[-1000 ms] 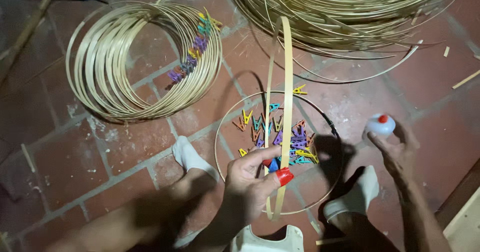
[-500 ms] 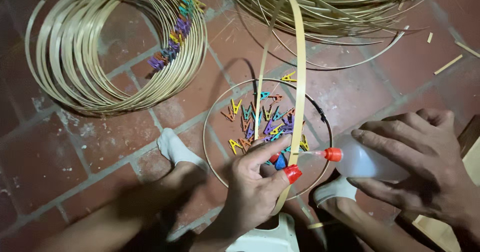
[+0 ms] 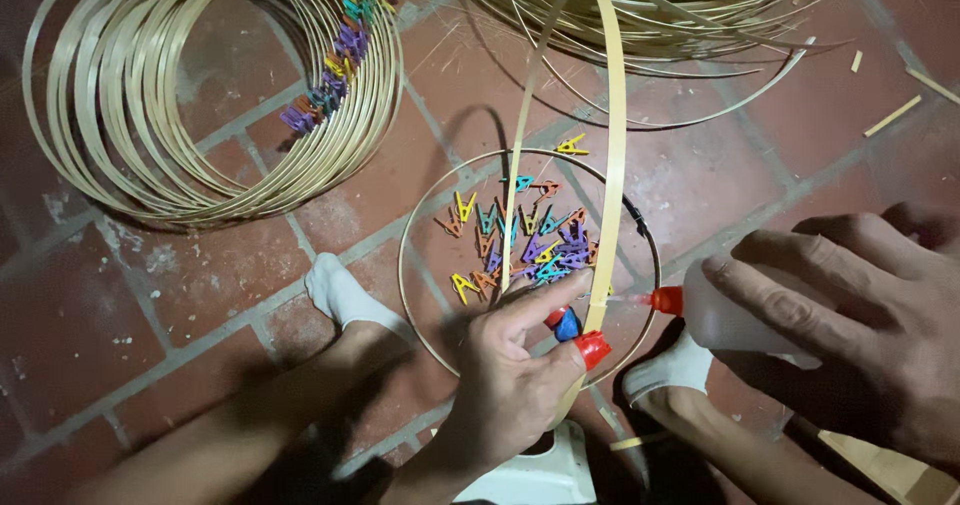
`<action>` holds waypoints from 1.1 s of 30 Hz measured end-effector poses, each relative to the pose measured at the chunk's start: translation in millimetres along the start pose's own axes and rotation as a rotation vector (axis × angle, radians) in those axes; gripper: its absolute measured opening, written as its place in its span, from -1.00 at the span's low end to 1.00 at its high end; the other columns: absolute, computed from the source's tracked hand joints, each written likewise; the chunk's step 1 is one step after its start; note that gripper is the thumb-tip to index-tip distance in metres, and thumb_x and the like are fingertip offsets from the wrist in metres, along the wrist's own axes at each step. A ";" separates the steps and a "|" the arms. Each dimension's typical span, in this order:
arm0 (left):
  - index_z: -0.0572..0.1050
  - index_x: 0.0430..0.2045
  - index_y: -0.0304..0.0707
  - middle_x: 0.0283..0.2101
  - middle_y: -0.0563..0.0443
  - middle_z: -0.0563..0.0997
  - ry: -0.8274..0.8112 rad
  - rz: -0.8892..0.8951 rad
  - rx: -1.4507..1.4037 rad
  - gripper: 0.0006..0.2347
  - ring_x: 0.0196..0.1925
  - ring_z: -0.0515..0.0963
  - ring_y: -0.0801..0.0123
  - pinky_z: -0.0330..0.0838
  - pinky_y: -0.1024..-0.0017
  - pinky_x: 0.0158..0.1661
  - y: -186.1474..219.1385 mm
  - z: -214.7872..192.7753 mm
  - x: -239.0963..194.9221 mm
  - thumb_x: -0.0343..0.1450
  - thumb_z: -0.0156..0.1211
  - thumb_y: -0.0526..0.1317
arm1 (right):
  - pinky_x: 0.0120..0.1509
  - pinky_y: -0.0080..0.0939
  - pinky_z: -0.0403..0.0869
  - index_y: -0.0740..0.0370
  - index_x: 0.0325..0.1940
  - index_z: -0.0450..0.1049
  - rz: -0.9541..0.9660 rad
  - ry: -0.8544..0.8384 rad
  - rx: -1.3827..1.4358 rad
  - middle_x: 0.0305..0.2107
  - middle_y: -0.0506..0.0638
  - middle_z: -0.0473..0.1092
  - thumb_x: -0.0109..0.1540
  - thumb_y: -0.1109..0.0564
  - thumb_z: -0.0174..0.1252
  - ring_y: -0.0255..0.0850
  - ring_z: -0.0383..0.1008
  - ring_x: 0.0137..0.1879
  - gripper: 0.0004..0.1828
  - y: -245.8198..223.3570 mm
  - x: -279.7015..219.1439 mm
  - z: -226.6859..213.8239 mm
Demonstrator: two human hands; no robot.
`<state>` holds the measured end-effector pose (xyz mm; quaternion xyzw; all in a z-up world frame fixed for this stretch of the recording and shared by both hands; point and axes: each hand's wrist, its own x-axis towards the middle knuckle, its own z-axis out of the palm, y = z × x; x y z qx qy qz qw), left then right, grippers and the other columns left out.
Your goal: The person assembles a circular basket frame by applying glue to the ends of thin wooden strips and securing them with colorful plastic clips. The person repeatedly glues and clips the strips to form a continuous ring.
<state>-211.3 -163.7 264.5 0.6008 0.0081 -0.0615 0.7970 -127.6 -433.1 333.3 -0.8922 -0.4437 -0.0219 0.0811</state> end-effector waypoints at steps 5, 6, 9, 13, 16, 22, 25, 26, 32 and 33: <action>0.45 0.16 -0.61 0.09 -0.18 0.64 0.007 0.029 0.146 -0.57 0.13 0.60 0.41 0.46 0.44 0.19 5.3 -1.1 3.2 0.36 0.23 -0.46 | 0.01 0.08 0.38 -0.25 0.16 0.42 -0.238 0.083 -0.085 0.07 -0.01 0.51 0.00 -0.20 0.35 0.04 0.50 0.11 -0.36 -11.6 3.9 1.9; 0.45 0.16 -0.61 0.07 -0.18 0.64 0.008 0.031 0.135 -0.57 0.11 0.60 0.43 0.47 0.45 0.17 5.7 -2.2 2.5 0.36 0.23 -0.46 | 0.01 0.09 0.37 -0.19 0.19 0.45 -0.147 0.081 -0.111 0.05 -0.01 0.51 -0.03 -0.23 0.34 0.03 0.50 0.09 -0.30 -16.0 3.8 0.2; 0.49 0.13 -0.60 -0.04 -0.13 0.64 0.035 0.003 0.144 -0.59 -0.02 0.57 0.48 0.48 0.49 0.03 4.6 -4.8 0.2 0.34 0.26 -0.45 | 0.03 0.15 0.34 -0.05 0.20 0.53 0.089 0.101 -0.157 -0.01 -0.01 0.52 -0.14 -0.27 0.39 0.00 0.49 0.03 -0.16 -16.5 1.3 6.8; 0.57 0.06 -0.60 -0.24 -0.06 0.63 0.080 -0.050 0.186 -0.61 -0.26 0.51 0.55 0.48 0.56 -0.21 1.3 -6.9 1.7 0.31 0.32 -0.45 | 0.13 0.14 0.30 0.06 0.23 0.45 0.208 0.311 0.153 0.04 -0.04 0.50 -0.14 -0.20 0.47 -0.13 0.48 -0.01 -0.12 18.0 -14.4 59.8; 0.49 0.05 -0.57 -0.12 0.09 0.65 0.120 -0.227 -0.035 -0.60 -0.15 0.60 0.65 0.52 0.63 -0.12 4.5 -15.7 7.8 0.29 0.29 -0.45 | 0.16 -0.10 0.39 0.12 0.32 0.40 0.355 0.499 0.374 0.07 0.01 0.46 -0.03 -0.14 0.43 -0.18 0.40 0.04 -0.14 66.5 -40.6 137.3; 0.60 0.05 -0.61 -0.39 0.08 0.45 0.095 -0.311 0.147 -0.66 -0.44 0.32 0.57 0.19 0.57 -0.45 6.3 -52.2 10.7 0.38 0.33 -0.41 | 0.19 -0.16 0.45 0.40 0.27 0.34 0.985 0.596 0.601 0.03 0.10 0.44 0.17 0.05 0.47 -0.20 0.46 0.09 -0.29 151.9 -127.9 317.0; 0.58 0.01 -0.61 -0.35 0.04 0.54 0.141 -0.238 0.187 -0.67 -0.39 0.43 0.56 0.32 0.56 -0.37 3.5 -59.0 12.6 0.35 0.31 -0.42 | 0.25 -0.16 0.45 0.40 0.23 0.24 0.943 0.753 0.708 0.04 0.16 0.38 0.24 0.06 0.43 -0.17 0.44 0.15 -0.34 166.6 -160.2 372.5; 0.58 0.00 -0.62 -0.34 0.03 0.55 0.143 -0.238 0.192 -0.67 -0.37 0.45 0.55 0.34 0.55 -0.35 2.3 -58.5 15.3 0.35 0.31 -0.42 | 0.23 -0.16 0.45 0.39 0.22 0.24 1.014 0.758 0.716 0.01 0.15 0.39 0.23 0.08 0.41 -0.16 0.44 0.13 -0.35 165.4 -168.9 382.9; 0.55 0.00 -0.64 -0.26 -0.06 0.62 0.120 -0.266 0.164 -0.68 -0.29 0.53 0.49 0.43 0.51 -0.24 -4.4 -49.3 19.6 0.35 0.29 -0.46 | 0.09 -0.01 0.45 0.34 0.06 0.38 1.297 0.602 0.654 -0.20 0.14 0.40 0.38 0.07 0.25 -0.07 0.44 -0.05 -0.68 84.7 -163.7 410.8; 0.55 0.00 -0.64 -0.25 -0.08 0.63 0.110 -0.269 0.152 -0.68 -0.27 0.55 0.48 0.44 0.51 -0.22 -6.1 -48.9 21.9 0.35 0.28 -0.46 | 0.14 0.00 0.46 0.29 0.04 0.45 1.083 0.621 0.702 -0.26 0.14 0.41 0.43 0.10 0.15 -0.05 0.44 -0.09 -0.80 74.2 -146.3 414.5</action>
